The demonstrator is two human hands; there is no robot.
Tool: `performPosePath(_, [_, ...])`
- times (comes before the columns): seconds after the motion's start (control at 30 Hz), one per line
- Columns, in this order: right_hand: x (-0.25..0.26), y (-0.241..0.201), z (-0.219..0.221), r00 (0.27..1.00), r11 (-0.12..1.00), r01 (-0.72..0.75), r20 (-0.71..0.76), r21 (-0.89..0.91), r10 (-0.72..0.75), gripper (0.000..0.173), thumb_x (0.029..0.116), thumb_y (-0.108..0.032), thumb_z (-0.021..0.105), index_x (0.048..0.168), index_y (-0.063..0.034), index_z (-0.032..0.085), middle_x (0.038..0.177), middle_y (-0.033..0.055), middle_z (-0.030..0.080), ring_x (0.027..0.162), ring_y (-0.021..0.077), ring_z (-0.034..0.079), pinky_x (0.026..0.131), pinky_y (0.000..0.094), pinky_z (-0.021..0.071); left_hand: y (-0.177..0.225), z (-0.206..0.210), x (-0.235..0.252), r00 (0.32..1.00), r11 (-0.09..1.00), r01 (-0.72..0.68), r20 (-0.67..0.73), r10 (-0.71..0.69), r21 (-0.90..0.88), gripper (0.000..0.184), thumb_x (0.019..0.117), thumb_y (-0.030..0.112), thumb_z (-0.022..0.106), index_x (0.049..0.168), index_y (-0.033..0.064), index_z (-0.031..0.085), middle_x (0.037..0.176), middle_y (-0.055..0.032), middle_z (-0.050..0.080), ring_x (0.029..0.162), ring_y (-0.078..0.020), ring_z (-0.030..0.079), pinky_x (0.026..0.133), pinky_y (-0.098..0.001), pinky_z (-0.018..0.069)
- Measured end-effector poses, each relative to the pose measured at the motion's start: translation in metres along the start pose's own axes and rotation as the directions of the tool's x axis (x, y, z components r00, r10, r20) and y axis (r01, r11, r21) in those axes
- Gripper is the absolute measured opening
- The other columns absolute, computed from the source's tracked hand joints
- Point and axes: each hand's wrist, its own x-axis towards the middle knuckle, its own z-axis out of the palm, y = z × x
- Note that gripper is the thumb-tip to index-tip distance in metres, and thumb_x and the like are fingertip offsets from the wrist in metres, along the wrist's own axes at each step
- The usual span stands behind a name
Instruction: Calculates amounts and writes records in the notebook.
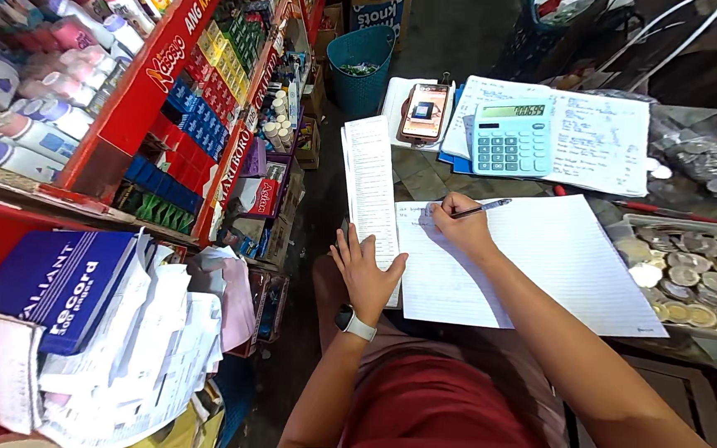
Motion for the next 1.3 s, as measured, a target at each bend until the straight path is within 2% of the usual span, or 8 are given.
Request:
performPosePath(0.13, [-0.0019, -0.0071, 0.0005, 0.997, 0.996, -0.024, -0.066, 0.084, 0.029, 0.03, 0.0914, -0.001, 0.06, 0.069, -0.0094, 0.041, 0.058, -0.0035, 0.046, 0.048, 0.0021, 0.05, 0.05, 0.0186, 0.0473, 0.0001, -0.0021, 0.0009, 1.0, 1.0, 0.004, 0.002, -0.004, -0.006, 0.065, 0.0811, 0.061, 0.072, 0.118, 0.0067, 0.074, 0.154, -0.0241, 0.046, 0.148, -0.0508, 0.032, 0.119, -0.07, 0.0159])
performPosePath(0.23, [-0.003, -0.0092, 0.0018, 0.999, 1.0, -0.02, -0.045, 0.019, 0.021, 0.031, 0.0932, 0.0, 0.061, 0.069, -0.0043, 0.042, 0.064, 0.0024, 0.046, 0.053, 0.0064, 0.049, 0.053, 0.0216, 0.0469, -0.0013, -0.0027, 0.0007, 1.0, 1.0, -0.007, 0.001, 0.007, 0.003, 0.066, 0.0812, 0.061, 0.071, 0.117, 0.0057, 0.074, 0.154, -0.0248, 0.047, 0.147, -0.0516, 0.032, 0.119, -0.0702, 0.0162])
performPosePath(0.47, [-0.0019, -0.0034, 0.006, 0.998, 1.0, 0.017, -0.065, 0.02, -0.016, 0.032, 0.0921, 0.0, 0.06, 0.067, -0.0059, 0.042, 0.063, 0.0008, 0.044, 0.053, 0.0042, 0.044, 0.052, 0.0185, 0.0405, -0.0041, -0.0043, 0.002, 1.0, 1.0, -0.009, 0.009, 0.009, 0.027, 0.069, 0.081, 0.063, 0.07, 0.117, 0.0051, 0.074, 0.154, -0.0249, 0.046, 0.147, -0.0533, 0.031, 0.118, -0.0709, 0.0174])
performPosePath(0.73, [-0.0013, -0.0038, 0.0062, 0.997, 0.999, 0.007, -0.078, 0.032, -0.004, 0.031, 0.0927, -0.001, 0.06, 0.068, -0.0066, 0.042, 0.062, 0.0001, 0.045, 0.051, 0.0037, 0.045, 0.051, 0.0182, 0.042, -0.0039, -0.0064, 0.0023, 1.0, 1.0, -0.008, 0.008, 0.008, 0.019, 0.068, 0.0812, 0.062, 0.07, 0.116, 0.0044, 0.073, 0.155, -0.0249, 0.045, 0.148, -0.0522, 0.03, 0.119, -0.0701, 0.0164])
performPosePath(0.8, [-0.0022, -0.0039, 0.0065, 0.997, 1.0, 0.023, -0.074, 0.015, -0.021, 0.032, 0.0921, 0.0, 0.06, 0.067, -0.006, 0.041, 0.064, 0.0006, 0.044, 0.053, 0.0039, 0.043, 0.052, 0.0179, 0.0392, -0.0042, -0.006, 0.0016, 1.0, 1.0, -0.011, 0.006, 0.011, 0.017, 0.069, 0.0809, 0.062, 0.07, 0.116, 0.004, 0.073, 0.155, -0.0251, 0.045, 0.148, -0.0521, 0.031, 0.118, -0.0701, 0.0169])
performPosePath(1.3, [-0.002, -0.0018, 0.0067, 0.994, 0.999, 0.044, -0.1, 0.013, -0.042, 0.032, 0.0906, -0.001, 0.059, 0.066, -0.0076, 0.04, 0.062, -0.0004, 0.043, 0.052, 0.0024, 0.042, 0.05, 0.0168, 0.0373, -0.005, -0.0056, 0.0016, 1.0, 0.999, -0.025, -0.004, 0.025, 0.024, 0.068, 0.0819, 0.063, 0.07, 0.116, 0.0041, 0.073, 0.153, -0.0252, 0.048, 0.147, -0.0533, 0.032, 0.118, -0.071, 0.018])
